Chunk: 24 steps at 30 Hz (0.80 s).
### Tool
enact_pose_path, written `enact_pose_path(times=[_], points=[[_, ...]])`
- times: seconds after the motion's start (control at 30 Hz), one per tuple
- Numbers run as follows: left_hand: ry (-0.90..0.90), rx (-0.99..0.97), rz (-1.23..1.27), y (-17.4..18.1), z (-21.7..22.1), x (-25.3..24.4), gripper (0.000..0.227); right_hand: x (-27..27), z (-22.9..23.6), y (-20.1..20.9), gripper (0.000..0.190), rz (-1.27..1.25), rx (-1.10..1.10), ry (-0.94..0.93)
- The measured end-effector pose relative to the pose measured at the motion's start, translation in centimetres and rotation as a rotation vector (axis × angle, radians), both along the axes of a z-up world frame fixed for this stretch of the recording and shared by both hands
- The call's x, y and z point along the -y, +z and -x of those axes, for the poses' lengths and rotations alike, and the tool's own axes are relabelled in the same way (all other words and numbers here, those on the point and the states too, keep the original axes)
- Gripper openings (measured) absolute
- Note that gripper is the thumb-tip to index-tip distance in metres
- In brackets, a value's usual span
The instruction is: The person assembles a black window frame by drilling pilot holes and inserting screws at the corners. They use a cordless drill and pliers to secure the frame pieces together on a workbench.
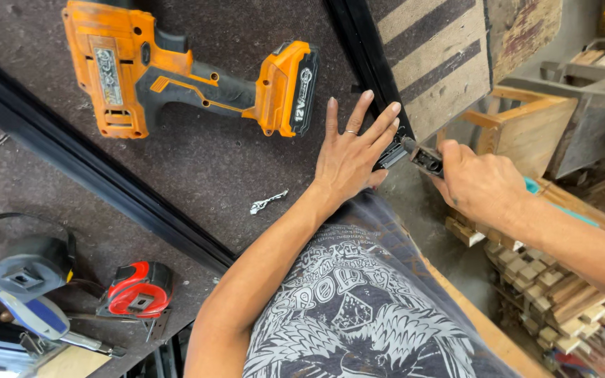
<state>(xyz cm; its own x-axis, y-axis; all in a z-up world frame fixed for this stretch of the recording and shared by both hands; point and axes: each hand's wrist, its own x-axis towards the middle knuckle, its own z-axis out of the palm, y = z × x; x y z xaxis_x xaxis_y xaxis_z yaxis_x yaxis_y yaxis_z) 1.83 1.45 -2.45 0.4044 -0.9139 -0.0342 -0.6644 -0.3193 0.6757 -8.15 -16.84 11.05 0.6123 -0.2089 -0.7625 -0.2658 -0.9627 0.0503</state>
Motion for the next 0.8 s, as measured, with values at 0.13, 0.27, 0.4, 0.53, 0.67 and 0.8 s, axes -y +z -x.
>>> enact_pose_path(times=[0.13, 0.27, 0.4, 0.53, 0.67, 0.8], points=[[-0.003, -0.013, 0.009, -0.8, -0.3, 0.2, 0.094, 0.4, -0.3, -0.7, 0.054, -0.002, -0.002, -0.195], [-0.002, -0.021, 0.021, -0.8, -0.3, 0.1, 0.092, 1.4, -0.7, -0.8, 0.057, 0.005, -0.051, -0.174], [0.004, -0.035, 0.017, -1.2, -0.9, 0.4, 0.091, 1.8, -1.7, -1.3, 0.053, 0.025, -0.119, 0.046], [0.004, -0.04, 0.018, -1.0, -0.6, -0.1, 0.088, 0.0, -2.0, -0.7, 0.059, 0.018, -0.02, -0.168], [-0.006, -0.045, 0.004, -0.4, -1.1, -0.3, 0.093, -0.7, -3.6, 0.4, 0.051, 0.128, -0.071, -0.028], [-0.017, -0.036, 0.001, -0.3, -1.1, -0.2, 0.096, -0.6, -4.2, 1.4, 0.045, 0.025, 0.487, 0.363]])
